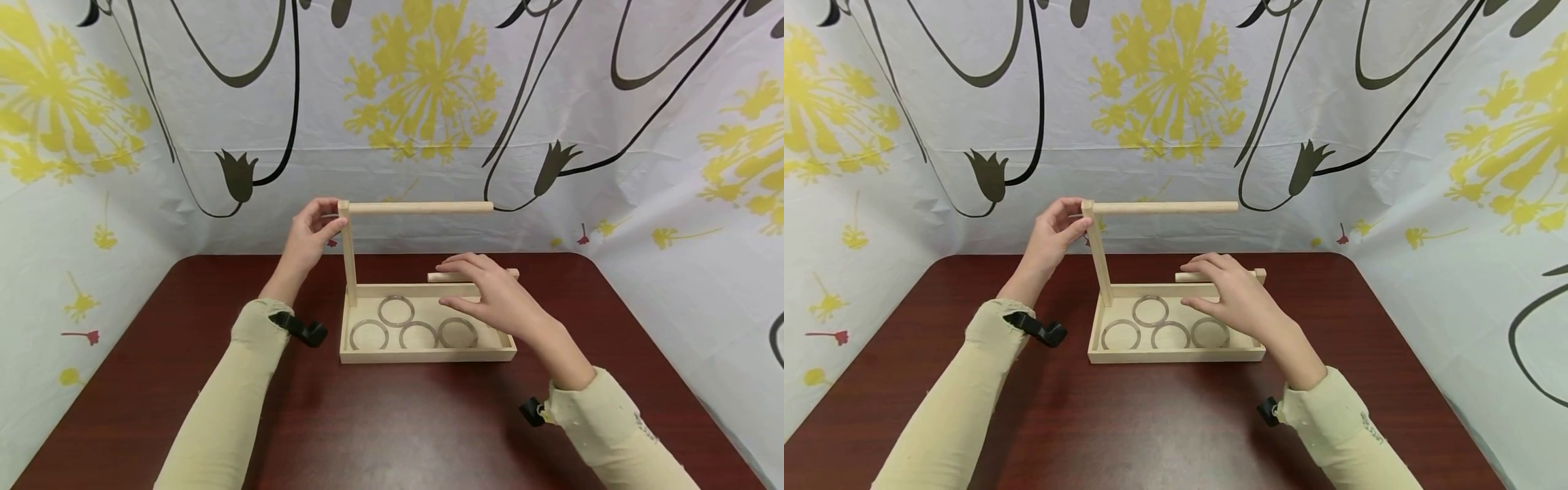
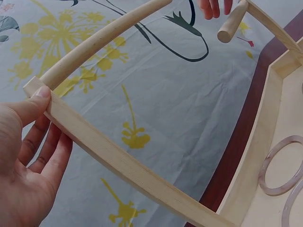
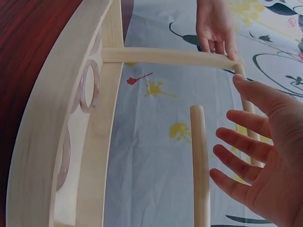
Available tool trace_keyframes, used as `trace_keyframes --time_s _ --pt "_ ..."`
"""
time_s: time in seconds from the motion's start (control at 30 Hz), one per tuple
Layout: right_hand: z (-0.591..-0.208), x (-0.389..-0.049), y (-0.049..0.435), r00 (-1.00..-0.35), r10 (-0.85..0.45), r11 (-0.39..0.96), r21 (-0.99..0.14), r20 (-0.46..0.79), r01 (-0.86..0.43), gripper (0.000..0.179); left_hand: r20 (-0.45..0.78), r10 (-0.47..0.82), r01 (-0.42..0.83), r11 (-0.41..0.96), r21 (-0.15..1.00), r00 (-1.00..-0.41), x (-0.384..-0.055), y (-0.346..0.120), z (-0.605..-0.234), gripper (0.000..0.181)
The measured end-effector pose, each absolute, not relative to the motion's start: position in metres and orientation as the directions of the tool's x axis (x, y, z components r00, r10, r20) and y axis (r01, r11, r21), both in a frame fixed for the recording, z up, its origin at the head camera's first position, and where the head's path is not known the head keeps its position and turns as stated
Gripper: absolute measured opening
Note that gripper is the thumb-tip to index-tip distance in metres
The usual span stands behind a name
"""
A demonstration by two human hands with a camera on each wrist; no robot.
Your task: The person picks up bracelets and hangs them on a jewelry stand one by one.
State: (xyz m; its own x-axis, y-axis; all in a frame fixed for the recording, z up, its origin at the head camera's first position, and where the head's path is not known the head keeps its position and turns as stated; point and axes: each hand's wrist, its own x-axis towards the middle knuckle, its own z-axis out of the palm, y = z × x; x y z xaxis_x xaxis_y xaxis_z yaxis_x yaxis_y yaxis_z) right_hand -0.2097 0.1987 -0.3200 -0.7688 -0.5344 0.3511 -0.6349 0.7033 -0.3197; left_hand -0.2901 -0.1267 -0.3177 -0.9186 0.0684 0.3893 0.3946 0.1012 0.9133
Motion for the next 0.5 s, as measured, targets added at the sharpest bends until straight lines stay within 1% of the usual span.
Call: trace_keyframes --time_s 0.13,0.33,0.5 --pt "-0.321 -0.21 0.194 -0.754 -0.539 0.681 -0.333 0.374 -0.652 0.046 0.393 0.061 0.397 0.092 0.913 -0.918 -0.291 -0.126 -0.318 0.035" --pt "-0.323 -0.207 0.189 -0.751 -0.534 0.663 -0.359 0.389 -0.657 0.047 0.391 0.058 0.395 0.086 0.915 -0.918 -0.291 -0.126 -0.319 0.035" --pt "-0.324 -0.206 0.186 -0.727 -0.543 0.623 -0.379 0.421 -0.684 0.046 0.393 0.059 0.397 0.092 0.913 -0.918 -0.292 -0.126 -0.319 0.035"
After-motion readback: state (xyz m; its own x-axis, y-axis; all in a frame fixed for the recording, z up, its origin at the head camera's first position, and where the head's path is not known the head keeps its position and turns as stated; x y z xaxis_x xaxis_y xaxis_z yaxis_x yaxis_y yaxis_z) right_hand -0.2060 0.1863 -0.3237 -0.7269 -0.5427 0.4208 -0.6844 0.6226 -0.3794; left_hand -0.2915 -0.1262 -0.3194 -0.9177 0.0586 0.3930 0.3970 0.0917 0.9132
